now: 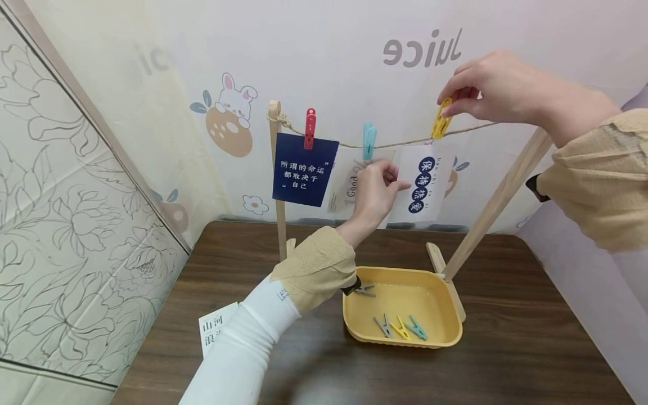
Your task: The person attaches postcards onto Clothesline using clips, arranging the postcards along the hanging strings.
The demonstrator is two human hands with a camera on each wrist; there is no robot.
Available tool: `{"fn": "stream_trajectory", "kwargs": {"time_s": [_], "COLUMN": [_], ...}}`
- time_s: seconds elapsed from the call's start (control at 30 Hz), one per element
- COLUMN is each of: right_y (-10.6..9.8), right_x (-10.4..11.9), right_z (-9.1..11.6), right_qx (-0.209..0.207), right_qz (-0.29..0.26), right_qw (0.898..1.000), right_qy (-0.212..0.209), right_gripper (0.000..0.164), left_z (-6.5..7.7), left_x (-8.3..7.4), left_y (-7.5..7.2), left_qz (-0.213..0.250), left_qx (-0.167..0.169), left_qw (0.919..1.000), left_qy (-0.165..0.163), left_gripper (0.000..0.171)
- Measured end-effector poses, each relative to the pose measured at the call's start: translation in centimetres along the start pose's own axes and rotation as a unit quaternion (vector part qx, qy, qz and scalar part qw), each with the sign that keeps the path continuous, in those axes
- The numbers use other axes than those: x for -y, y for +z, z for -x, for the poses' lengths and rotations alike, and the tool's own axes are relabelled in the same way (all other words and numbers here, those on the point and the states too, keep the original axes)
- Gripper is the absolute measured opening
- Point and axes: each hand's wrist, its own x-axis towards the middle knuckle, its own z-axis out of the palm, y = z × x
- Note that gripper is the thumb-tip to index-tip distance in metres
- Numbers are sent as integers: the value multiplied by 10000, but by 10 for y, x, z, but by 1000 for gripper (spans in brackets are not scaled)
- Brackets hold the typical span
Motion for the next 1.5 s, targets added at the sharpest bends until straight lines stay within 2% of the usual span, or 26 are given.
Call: {"fn": "stream_trajectory", "kwargs": {"time_s": [0.3, 0.67, 0.9, 1.1, 1.5], "right_y": [0, 2, 7, 11, 18], "right_x": [-3, -9, -9, -8, -5], "right_z": [-4, -3, -2, -2, -1], "right_qx": [-100, 188, 232, 443, 590], "right_qz": [-105, -234, -268, -439, -599], "right_qw": [9998, 9979, 9985, 9970, 9956], "right_qy": [98, 576, 422, 449, 413], "right_gripper": [9, 8, 8, 8, 9], "left_z": [1, 2, 2, 2, 3], "left_x": [-1, -1, -2, -1, 1], "left_y": [1, 6, 6, 6, 6], "left_qz": [-8, -32, -88, -96, -8], "left_qx": [-59, -27, -98, -127, -79], "left_qw": [10000, 10000, 9998, 9997, 9998], "left_qy": [31, -3, 125, 202, 183], "left_gripper": [17, 18, 18, 18, 16]}}
